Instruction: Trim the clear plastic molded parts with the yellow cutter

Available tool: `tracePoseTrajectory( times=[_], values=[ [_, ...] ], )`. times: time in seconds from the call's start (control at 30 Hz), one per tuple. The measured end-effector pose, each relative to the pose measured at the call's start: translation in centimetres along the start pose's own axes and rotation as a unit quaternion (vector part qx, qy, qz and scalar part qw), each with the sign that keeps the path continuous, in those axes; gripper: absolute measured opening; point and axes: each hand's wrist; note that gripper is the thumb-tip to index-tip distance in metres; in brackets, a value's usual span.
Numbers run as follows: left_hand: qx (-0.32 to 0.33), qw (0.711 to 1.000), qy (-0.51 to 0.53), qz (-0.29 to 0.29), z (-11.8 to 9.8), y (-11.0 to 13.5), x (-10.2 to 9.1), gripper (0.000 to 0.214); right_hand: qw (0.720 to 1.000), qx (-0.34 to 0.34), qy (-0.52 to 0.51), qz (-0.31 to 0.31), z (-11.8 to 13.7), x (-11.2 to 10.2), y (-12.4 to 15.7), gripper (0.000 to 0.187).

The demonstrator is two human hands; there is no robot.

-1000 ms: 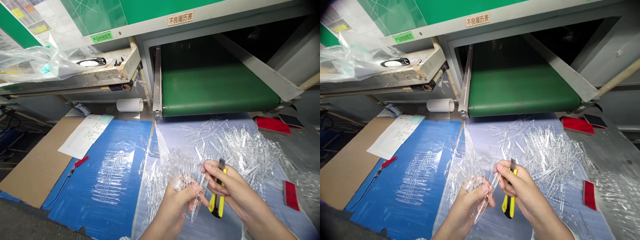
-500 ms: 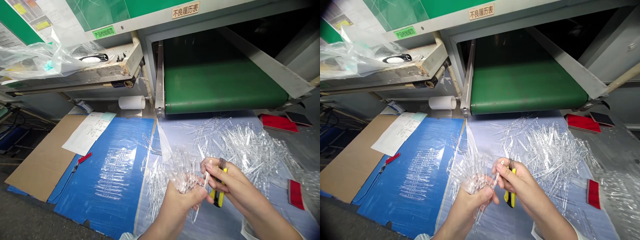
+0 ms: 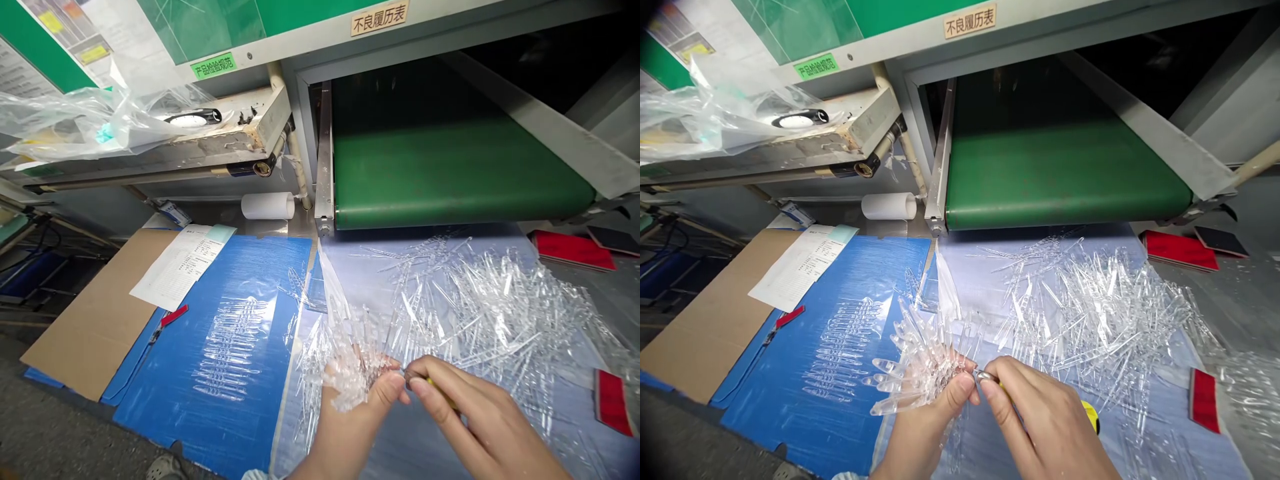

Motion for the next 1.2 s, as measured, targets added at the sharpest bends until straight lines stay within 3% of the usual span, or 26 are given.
tracePoseTrajectory(
  times=[0.2,0.4,0.7,0.8,0.87,1.03,1.2],
  values=[
    [0.021,0.998,-0.06,0.001,-0.2,0.2,-0.2,0.023,1.0,0.003,0.014,0.002,0.0,0.2,0.0,0.021],
    [0.042,0.993,-0.108,-0.005,0.1,0.3,-0.6,0.025,0.998,-0.025,0.042,-0.049,0.0,0.4,0.0,0.019],
    [0.028,0.996,-0.084,-0.016,-0.1,0.1,-0.6,0.017,0.991,-0.056,0.07,-0.094,-0.4,1.4,0.1,0.016],
    [0.051,0.994,-0.092,-0.014,0.0,0.0,-0.6,0.019,0.991,-0.057,0.063,-0.101,-0.5,1.5,0.2,0.017],
    [0.06,0.995,-0.084,-0.014,0.1,0.1,-0.6,0.02,0.994,-0.053,0.049,-0.087,-0.5,1.3,0.1,0.019],
    [0.029,0.997,-0.065,-0.038,0.2,0.4,-0.5,0.014,0.999,-0.024,-0.041,0.026,-0.3,0.3,0.0,0.025],
    [0.035,0.995,-0.076,-0.054,0.1,0.4,-0.4,0.016,1.0,-0.016,-0.019,-0.001,-0.2,0.3,0.1,0.025]
  ],
)
Point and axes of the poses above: each hand's wrist, its own y-axis away from the middle knuckle, its own x-axis out of the palm, z = x × y, and after that the axes turned 14 degrees about -x, right-handed
